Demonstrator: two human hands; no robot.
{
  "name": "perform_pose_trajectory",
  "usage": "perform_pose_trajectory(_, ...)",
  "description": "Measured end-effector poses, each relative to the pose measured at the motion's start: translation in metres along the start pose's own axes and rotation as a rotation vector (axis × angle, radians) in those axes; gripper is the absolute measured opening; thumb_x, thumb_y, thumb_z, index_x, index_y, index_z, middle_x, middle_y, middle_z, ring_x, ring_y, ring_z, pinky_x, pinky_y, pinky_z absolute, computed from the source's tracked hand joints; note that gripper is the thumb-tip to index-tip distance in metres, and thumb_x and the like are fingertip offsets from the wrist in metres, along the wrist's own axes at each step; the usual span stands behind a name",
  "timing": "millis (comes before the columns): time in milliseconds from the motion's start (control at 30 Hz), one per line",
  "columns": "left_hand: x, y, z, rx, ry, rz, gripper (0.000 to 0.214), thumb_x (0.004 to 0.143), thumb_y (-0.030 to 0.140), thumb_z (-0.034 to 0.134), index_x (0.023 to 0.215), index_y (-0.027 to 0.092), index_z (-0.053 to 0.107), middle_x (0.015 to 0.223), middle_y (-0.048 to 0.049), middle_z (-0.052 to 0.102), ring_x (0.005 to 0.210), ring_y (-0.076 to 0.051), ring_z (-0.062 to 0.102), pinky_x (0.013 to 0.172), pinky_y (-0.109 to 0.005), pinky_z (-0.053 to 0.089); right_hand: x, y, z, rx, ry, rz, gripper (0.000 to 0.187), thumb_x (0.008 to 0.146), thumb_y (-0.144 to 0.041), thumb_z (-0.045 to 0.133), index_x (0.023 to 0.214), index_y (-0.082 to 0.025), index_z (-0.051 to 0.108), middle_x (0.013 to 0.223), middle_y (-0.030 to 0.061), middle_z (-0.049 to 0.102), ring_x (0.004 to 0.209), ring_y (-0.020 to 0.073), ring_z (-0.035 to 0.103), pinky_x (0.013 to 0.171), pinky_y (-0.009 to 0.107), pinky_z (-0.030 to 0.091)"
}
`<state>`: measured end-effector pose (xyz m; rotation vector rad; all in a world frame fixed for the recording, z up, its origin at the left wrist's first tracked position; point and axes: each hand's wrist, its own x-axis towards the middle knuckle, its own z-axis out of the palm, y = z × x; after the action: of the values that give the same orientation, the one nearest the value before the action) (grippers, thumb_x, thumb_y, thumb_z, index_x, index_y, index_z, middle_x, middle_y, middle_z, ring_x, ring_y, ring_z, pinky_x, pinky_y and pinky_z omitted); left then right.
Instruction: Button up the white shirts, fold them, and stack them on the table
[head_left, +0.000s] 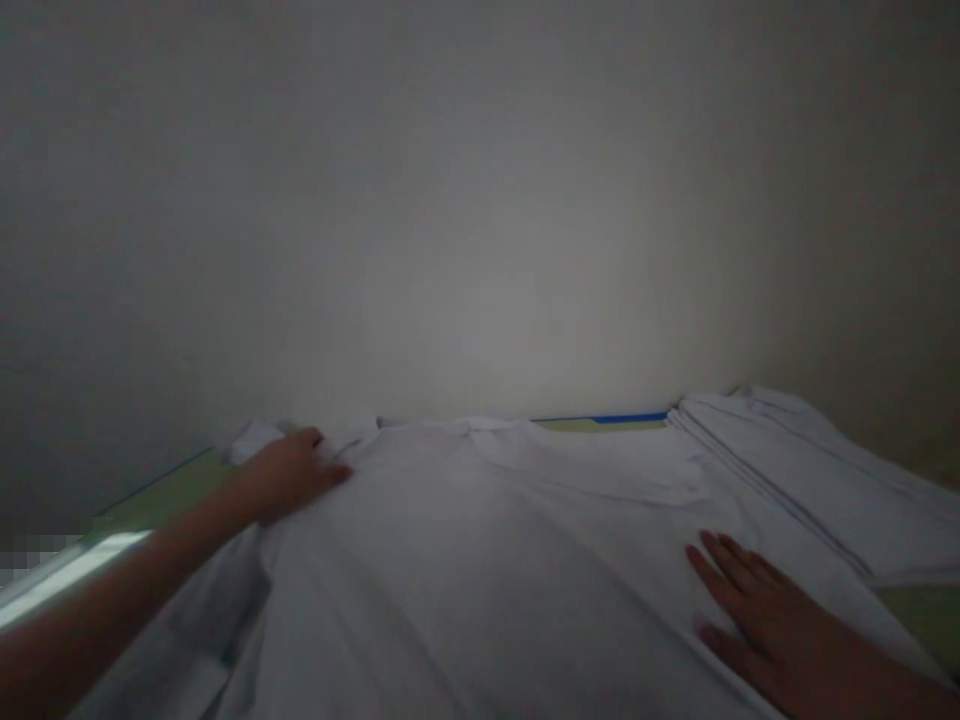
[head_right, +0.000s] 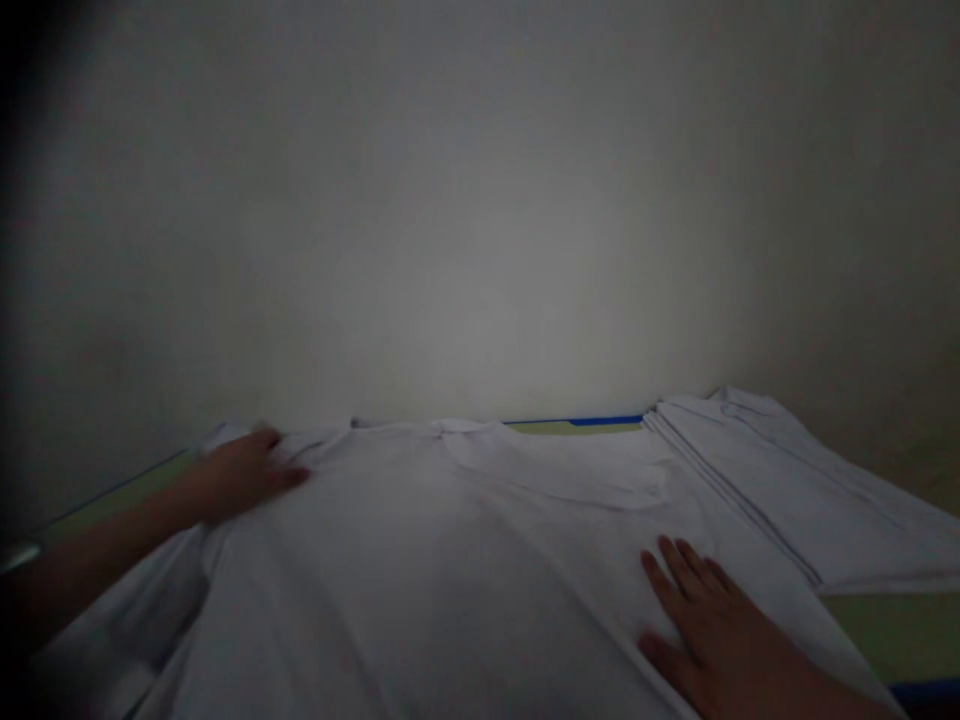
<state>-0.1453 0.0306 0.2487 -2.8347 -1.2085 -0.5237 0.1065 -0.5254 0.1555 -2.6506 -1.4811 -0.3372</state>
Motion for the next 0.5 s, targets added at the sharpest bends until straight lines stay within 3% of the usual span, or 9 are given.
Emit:
perform_pose_trajectory(100,-0.006,-0.015,0.015,0.072,-0.016,0.080,0.082,0.062,0.068,0.052,0.117,0.007,0.045,0.109,-0.0188,0.059,0.096,-0.031,0.056,0.081,-0.036,0.041,0.029,0.005,-0.026,-0.005,0.047,-0.064,0.056,0.081,-0.054,0.046,0.129,-0.026,0.046,0.129,0.0109,0.047,0.115,0.0312,0.046,0.095,0.048,0.038)
perform_pose_trajectory(167,-0.014,-0.010,0.028,0.104,0.043,0.142,0.090,0.060,0.071,0.053,0.123,0.008,0.042,0.117,-0.0207,0.054,0.102,-0.035,0.052,0.086,-0.041,0.039,0.059,0.015,-0.039,-0.055,0.130,-0.076,0.054,0.078,-0.050,0.052,0.123,-0.022,0.052,0.119,0.0134,0.054,0.106,0.0300,0.051,0.092,0.047,0.039)
perform_pose_trajectory(267,-0.025,0.023,0.036,0.098,0.087,0.279,0.085,0.064,0.070,0.049,0.126,0.013,0.043,0.127,-0.0201,0.047,0.112,-0.037,0.046,0.091,-0.046,0.034,0.106,0.027,-0.046,-0.149,0.180,-0.117,0.053,0.072,-0.038,0.059,0.120,-0.017,0.052,0.116,0.0157,0.054,0.108,0.0301,0.049,0.091,0.045,0.037)
perform_pose_trajectory(367,-0.031,0.070,0.033,-0.029,-0.078,0.478,0.075,0.067,0.068,0.047,0.122,0.018,0.051,0.127,-0.0144,0.049,0.115,-0.031,0.045,0.096,-0.039,0.033,0.145,0.028,-0.053,-0.188,0.036,-0.087,0.026,0.072,-0.021,0.054,0.095,-0.016,0.065,0.094,0.0151,0.062,0.089,0.0266,0.057,0.081,0.041,0.041)
perform_pose_trajectory(433,-0.026,0.095,0.031,-0.107,-0.166,0.565,0.069,0.067,0.066,0.050,0.117,0.019,0.055,0.124,-0.0122,0.052,0.114,-0.028,0.048,0.097,-0.035,0.034,0.164,0.021,-0.069,-0.126,0.008,-0.017,0.018,0.074,-0.018,0.049,0.078,-0.016,0.066,0.080,0.0133,0.064,0.073,0.0225,0.059,0.070,0.037,0.042)
perform_pose_trajectory(500,-0.013,0.110,0.033,-0.146,-0.150,0.585,0.067,0.066,0.061,0.055,0.118,0.018,0.055,0.124,-0.0119,0.052,0.114,-0.027,0.048,0.098,-0.034,0.033,0.177,0.008,-0.095,0.010,0.098,0.005,0.018,0.077,-0.023,0.049,0.077,-0.017,0.066,0.078,0.0111,0.065,0.067,0.0194,0.058,0.065,0.032,0.041)
